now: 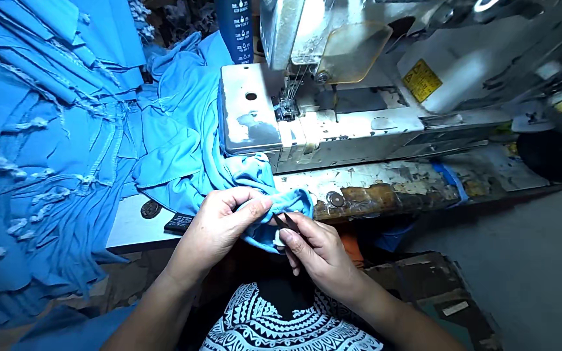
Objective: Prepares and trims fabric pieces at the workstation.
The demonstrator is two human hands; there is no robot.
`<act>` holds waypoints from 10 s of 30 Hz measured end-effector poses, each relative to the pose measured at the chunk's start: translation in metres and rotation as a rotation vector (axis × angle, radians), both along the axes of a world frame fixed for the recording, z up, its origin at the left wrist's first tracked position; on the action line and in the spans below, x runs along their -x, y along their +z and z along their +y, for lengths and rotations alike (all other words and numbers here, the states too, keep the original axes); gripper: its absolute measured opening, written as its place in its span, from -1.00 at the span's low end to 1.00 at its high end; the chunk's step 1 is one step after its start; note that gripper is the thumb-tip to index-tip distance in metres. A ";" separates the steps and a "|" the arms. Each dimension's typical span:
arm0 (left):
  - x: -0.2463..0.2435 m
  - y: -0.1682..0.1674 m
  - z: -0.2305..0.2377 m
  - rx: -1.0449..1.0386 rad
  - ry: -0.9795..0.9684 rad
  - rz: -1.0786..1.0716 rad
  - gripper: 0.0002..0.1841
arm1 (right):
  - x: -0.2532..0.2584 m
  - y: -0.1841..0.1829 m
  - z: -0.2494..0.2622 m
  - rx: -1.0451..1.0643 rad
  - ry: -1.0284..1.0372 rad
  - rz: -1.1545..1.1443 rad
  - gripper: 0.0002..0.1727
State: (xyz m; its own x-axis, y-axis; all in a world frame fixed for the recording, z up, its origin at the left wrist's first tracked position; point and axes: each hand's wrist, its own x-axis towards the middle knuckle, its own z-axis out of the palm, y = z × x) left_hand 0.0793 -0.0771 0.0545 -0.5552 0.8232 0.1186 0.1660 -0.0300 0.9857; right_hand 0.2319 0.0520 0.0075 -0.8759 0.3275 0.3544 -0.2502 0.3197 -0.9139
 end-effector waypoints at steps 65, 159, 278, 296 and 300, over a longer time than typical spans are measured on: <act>-0.006 0.003 0.003 0.031 -0.123 0.062 -0.87 | -0.034 0.029 0.043 -0.108 -0.096 0.027 -0.41; -0.019 -0.003 0.007 -0.044 -0.160 0.057 -0.89 | -0.031 0.010 0.024 0.767 0.287 -0.113 -0.61; -0.088 -0.003 -0.014 -0.152 -0.080 0.093 -0.93 | -0.060 0.004 0.011 0.798 0.076 -0.054 -0.83; -0.064 -0.018 -0.003 -0.010 -0.138 0.070 -0.77 | -0.056 0.009 0.008 -0.525 -0.333 0.243 -0.85; -0.066 -0.021 0.008 0.032 -0.196 0.055 -0.79 | -0.061 0.001 0.013 -0.607 -0.390 0.227 -0.85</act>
State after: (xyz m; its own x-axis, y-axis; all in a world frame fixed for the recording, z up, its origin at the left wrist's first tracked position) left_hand 0.1457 -0.0688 0.0335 -0.3778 0.9185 0.1165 0.2132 -0.0361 0.9763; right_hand 0.2925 0.0653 0.0085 -0.6209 0.2887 0.7288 -0.1769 0.8541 -0.4891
